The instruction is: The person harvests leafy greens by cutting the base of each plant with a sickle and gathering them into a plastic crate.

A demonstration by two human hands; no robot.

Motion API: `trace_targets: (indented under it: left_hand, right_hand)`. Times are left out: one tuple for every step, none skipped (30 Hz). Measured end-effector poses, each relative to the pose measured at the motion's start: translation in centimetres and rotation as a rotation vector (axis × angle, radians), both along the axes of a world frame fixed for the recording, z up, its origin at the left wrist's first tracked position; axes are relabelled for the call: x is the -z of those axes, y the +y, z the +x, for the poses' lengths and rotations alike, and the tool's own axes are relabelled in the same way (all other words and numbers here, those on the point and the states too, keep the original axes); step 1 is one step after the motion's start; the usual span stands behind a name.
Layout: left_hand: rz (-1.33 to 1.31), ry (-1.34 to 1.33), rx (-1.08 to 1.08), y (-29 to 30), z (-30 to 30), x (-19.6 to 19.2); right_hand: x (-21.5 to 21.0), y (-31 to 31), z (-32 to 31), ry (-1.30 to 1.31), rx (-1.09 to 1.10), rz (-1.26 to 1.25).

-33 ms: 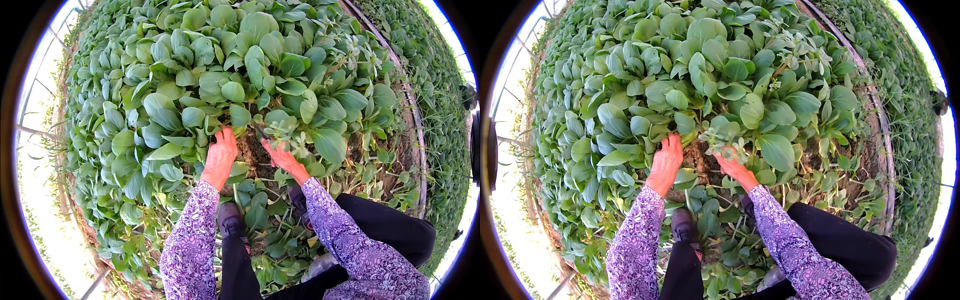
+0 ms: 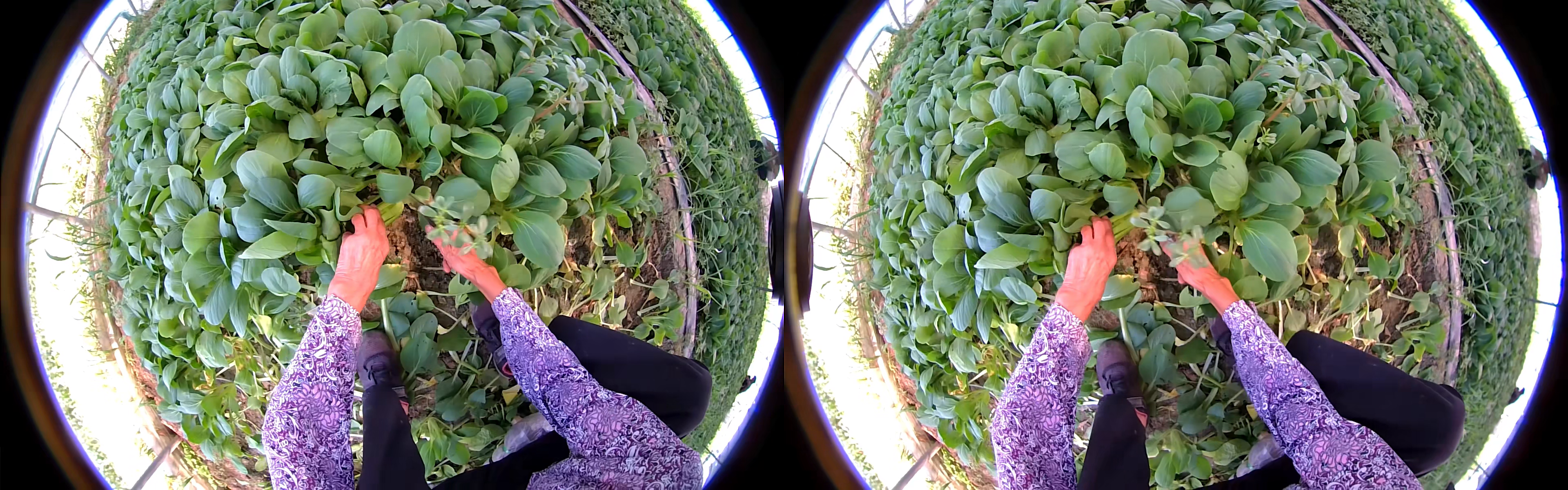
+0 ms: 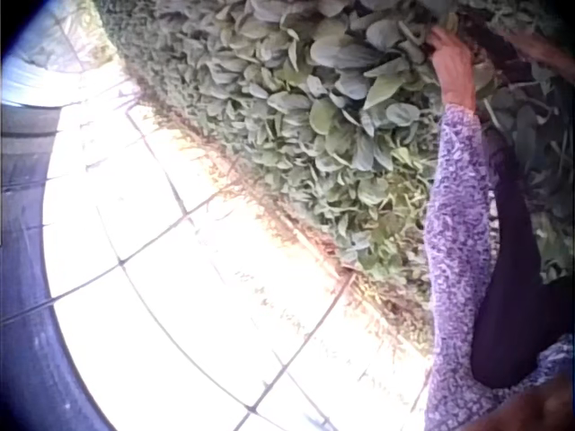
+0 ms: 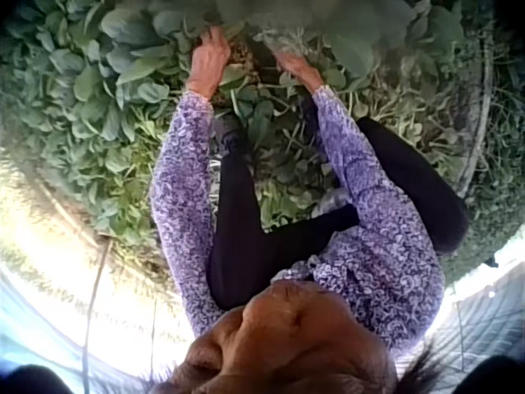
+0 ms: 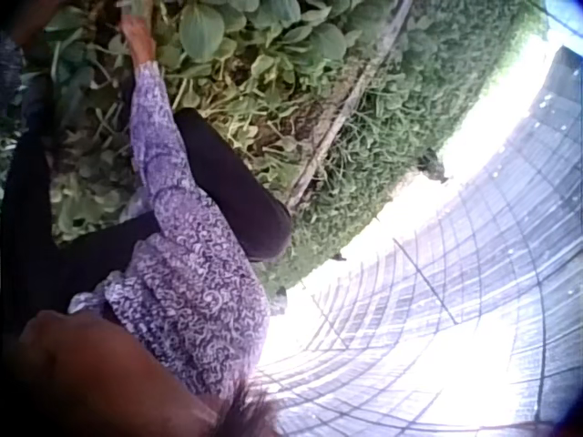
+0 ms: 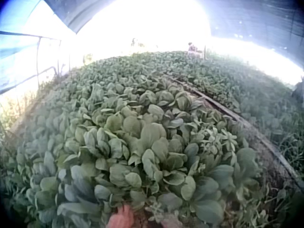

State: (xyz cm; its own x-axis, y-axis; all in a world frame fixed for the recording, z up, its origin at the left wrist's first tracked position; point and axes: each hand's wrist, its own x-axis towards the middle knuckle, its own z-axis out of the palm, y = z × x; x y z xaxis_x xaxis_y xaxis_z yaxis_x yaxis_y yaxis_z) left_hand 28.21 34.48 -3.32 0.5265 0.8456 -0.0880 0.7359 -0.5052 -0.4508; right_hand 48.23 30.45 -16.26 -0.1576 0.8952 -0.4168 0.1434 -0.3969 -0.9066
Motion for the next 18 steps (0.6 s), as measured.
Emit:
trace_targets:
  left_hand:
    - [-0.027, 0.0, -0.011, -0.1, -0.4, 0.2]
    - [-0.055, 0.004, -0.029, -0.3, -1.1, 0.4]
    - [-0.056, 0.005, -0.019, -0.6, -1.9, 0.6]
    - [-0.051, -0.008, 0.005, -0.7, -2.1, 0.6]
    - [-0.047, -0.022, 0.03, -0.8, -2.1, 0.8]
    - [-0.001, -0.011, 0.084, -0.8, -2.0, 1.0]
    - [0.039, 0.016, 0.129, -1.0, -2.4, 0.9]
    - [0.075, 0.041, 0.172, -1.3, -2.9, 0.9]
    - [0.076, 0.029, 0.176, -1.7, -3.3, 1.0]
    - [0.069, 0.014, 0.191, -1.5, -2.8, 0.9]
    - [0.062, -0.002, 0.208, -1.3, -2.2, 0.8]
    - [0.053, -0.01, 0.218, -1.1, -2.2, 1.0]
    - [0.048, -0.04, 0.24, -1.0, -2.3, 1.3]
    - [0.029, -0.037, 0.223, -1.1, -2.7, 1.3]
    - [0.01, -0.034, 0.207, -1.2, -3.1, 1.3]
    - [-0.007, -0.038, 0.195, -1.3, -3.5, 1.3]
    - [-0.03, -0.06, 0.143, -1.5, -4.2, 1.3]
    - [-0.052, -0.08, 0.089, -1.8, -5.3, 1.2]
  right_hand:
    - [-0.1, 0.3, -0.7, 0.097, 0.109, -0.116]
    - [-1.2, 0.8, -2.0, 0.193, 0.222, -0.227]
    - [-2.6, 1.1, -2.5, 0.015, 0.06, -0.175]
    - [-4.0, 1.3, -2.4, -0.175, -0.087, -0.117]
    - [-2.9, 1.2, -2.4, -0.249, -0.056, 0.055]
    - [-2.2, 1.1, -2.5, -0.341, -0.021, 0.224]
    - [-2.3, 0.9, -3.0, -0.337, -0.008, 0.215]
    - [-3.3, 0.8, -3.9, -0.334, 0.002, 0.201]
    - [-4.4, 0.8, -4.6, -0.142, 0.083, 0.002]
    - [-3.6, 1.3, -3.7, -0.154, 0.019, -0.013]
    - [-2.7, 2.0, -2.7, -0.165, -0.045, -0.029]
    - [-2.8, 2.5, -2.5, -0.168, -0.115, -0.046]
    - [-3.1, 2.5, -2.0, -0.102, -0.135, -0.083]
    - [-3.6, 2.4, -2.4, -0.047, -0.084, -0.11]
    - [-4.1, 1.9, -3.1, 0.009, -0.033, -0.137]
    - [-4.8, 1.5, -3.5, 0.058, 0.022, -0.163]
    - [-5.5, 1.1, -3.8, 0.04, -0.003, -0.082]
    - [-6.3, 0.7, -4.0, -0.027, -0.045, -0.085]
